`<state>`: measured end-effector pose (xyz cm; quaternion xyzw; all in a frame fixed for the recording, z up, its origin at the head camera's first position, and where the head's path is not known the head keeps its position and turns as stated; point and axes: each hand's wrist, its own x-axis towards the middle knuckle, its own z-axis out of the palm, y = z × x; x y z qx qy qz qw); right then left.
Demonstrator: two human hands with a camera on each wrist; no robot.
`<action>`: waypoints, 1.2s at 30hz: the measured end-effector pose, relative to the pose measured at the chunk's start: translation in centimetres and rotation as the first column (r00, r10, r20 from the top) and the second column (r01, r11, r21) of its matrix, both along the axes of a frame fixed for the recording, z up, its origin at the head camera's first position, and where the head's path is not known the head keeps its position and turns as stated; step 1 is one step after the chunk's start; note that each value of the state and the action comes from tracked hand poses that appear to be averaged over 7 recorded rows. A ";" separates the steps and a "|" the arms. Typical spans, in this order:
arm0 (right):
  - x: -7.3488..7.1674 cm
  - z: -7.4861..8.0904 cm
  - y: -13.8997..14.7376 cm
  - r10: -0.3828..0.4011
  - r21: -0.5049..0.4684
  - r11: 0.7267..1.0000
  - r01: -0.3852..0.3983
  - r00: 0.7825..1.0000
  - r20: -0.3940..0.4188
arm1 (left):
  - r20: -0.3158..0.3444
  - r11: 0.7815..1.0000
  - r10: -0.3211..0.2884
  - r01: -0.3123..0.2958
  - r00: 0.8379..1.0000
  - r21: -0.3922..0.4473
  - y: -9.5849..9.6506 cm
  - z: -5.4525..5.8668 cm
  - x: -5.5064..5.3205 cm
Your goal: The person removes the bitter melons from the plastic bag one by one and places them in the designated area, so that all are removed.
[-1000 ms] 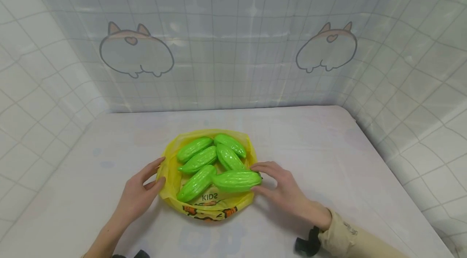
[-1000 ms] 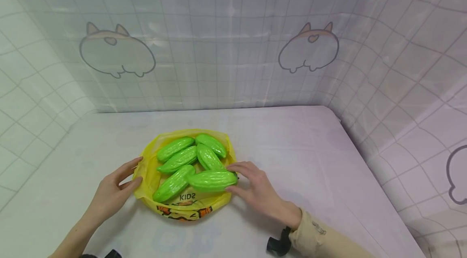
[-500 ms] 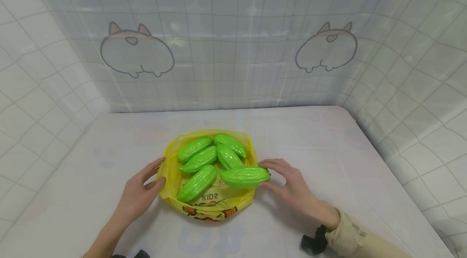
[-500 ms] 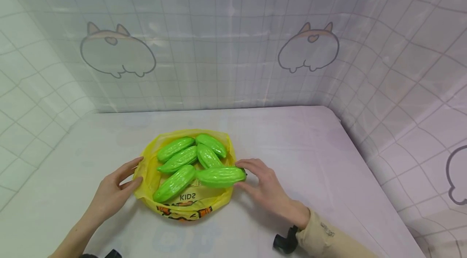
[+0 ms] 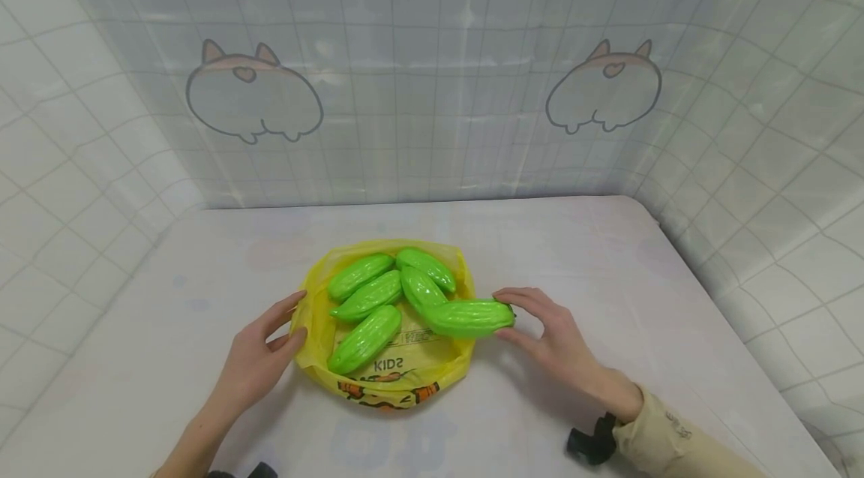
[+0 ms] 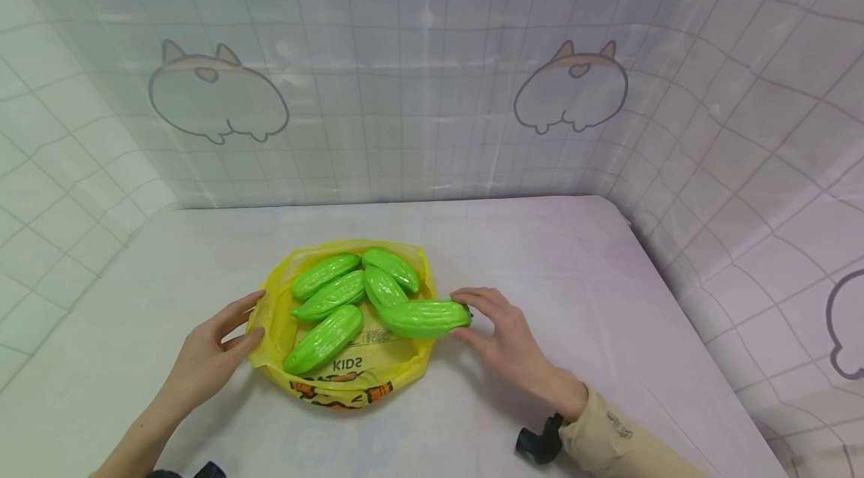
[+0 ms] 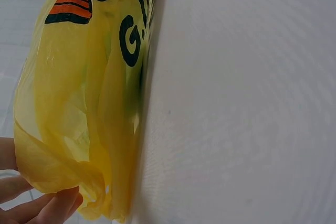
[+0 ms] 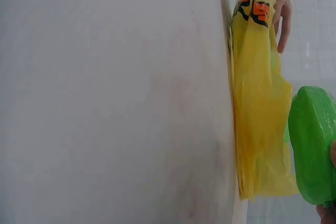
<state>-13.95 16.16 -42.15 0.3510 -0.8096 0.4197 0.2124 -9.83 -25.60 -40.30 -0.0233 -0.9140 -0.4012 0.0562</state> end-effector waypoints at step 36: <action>-1.7 0.4 4.3 -0.161 0.027 0.987 0.160 0.986 0.045 | 0.016 1.000 -0.001 0.001 1.000 -0.002 0.0 0.1 -0.1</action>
